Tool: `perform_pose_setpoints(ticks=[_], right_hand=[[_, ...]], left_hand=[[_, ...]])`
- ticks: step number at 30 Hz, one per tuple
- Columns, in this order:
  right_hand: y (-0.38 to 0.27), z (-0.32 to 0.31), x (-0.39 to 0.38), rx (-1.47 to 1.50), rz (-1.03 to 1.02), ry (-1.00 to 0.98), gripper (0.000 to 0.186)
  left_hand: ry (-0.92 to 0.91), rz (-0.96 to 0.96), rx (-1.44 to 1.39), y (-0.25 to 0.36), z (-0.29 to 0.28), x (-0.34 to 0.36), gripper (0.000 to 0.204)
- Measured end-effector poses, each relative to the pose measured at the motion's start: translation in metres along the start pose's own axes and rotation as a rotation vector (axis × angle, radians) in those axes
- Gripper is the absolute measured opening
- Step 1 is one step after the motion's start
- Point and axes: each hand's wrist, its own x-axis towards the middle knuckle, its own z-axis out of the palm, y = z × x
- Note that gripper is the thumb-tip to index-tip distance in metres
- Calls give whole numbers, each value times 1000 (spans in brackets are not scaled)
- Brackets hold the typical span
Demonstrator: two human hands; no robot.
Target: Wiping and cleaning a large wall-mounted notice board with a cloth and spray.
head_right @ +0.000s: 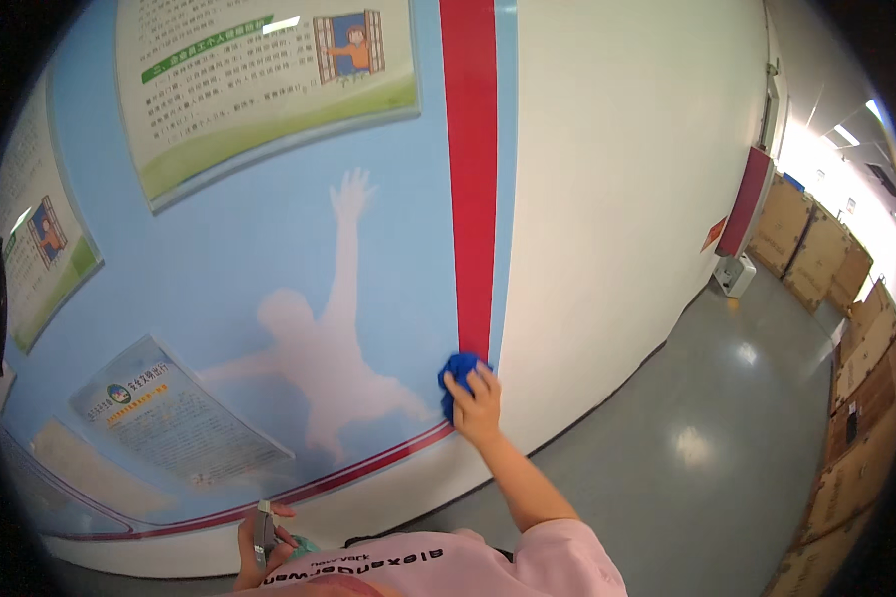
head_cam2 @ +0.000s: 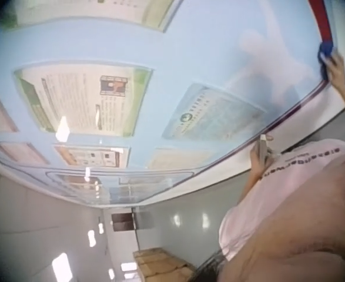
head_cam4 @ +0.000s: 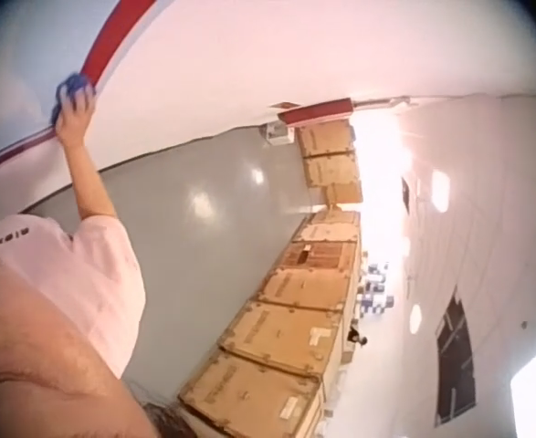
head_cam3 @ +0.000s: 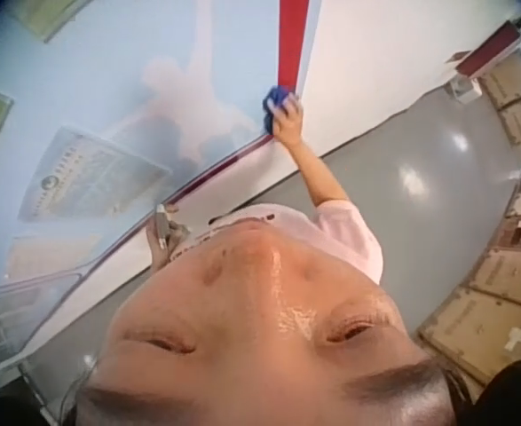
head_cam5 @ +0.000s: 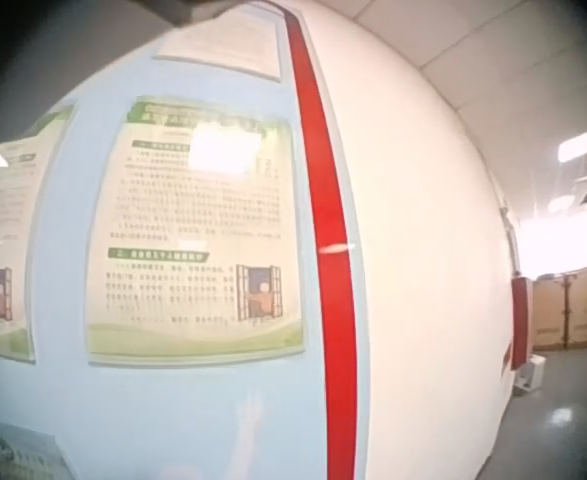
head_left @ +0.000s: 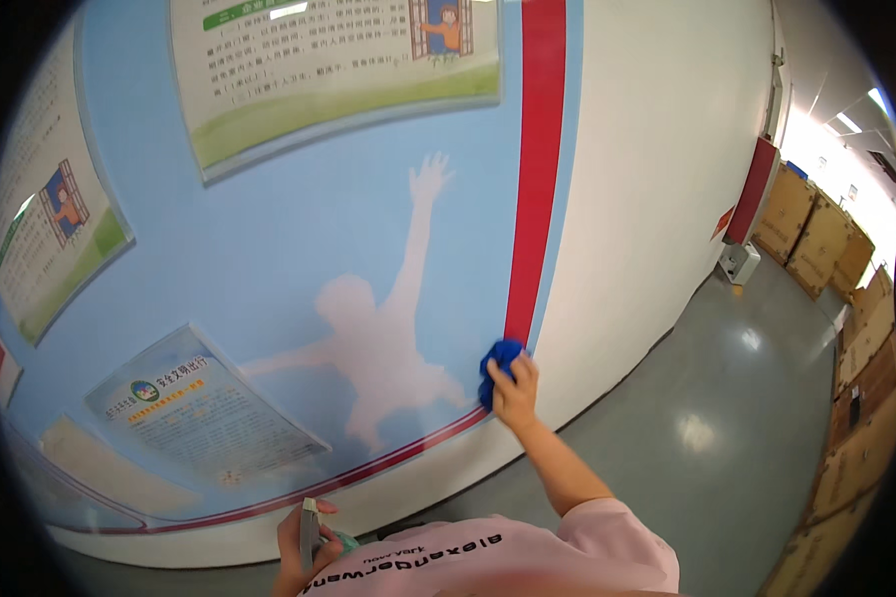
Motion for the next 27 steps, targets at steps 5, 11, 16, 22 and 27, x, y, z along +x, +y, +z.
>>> perform_pose_setpoints(ticks=[5, 11, 16, 22, 27], right_hand=[[-11, 0, -35, 70, 135, -163, 46], [-4, -7, 135, 68, -92, 197, 45], [-18, -17, 289, 152, -81, 544, 51], [-109, -7, 330, 57, -215, 566, 46], [-166, 21, 299, 216, -515, 497, 51]], left_hand=[[49, 23, 3, 0, 1, -10, 68], [98, -29, 38, 6, -2, -28, 66], [151, -33, 9, -8, -13, -44, 70], [229, 30, -15, -37, -17, -47, 71], [226, 44, 7, -35, -15, -40, 71]])
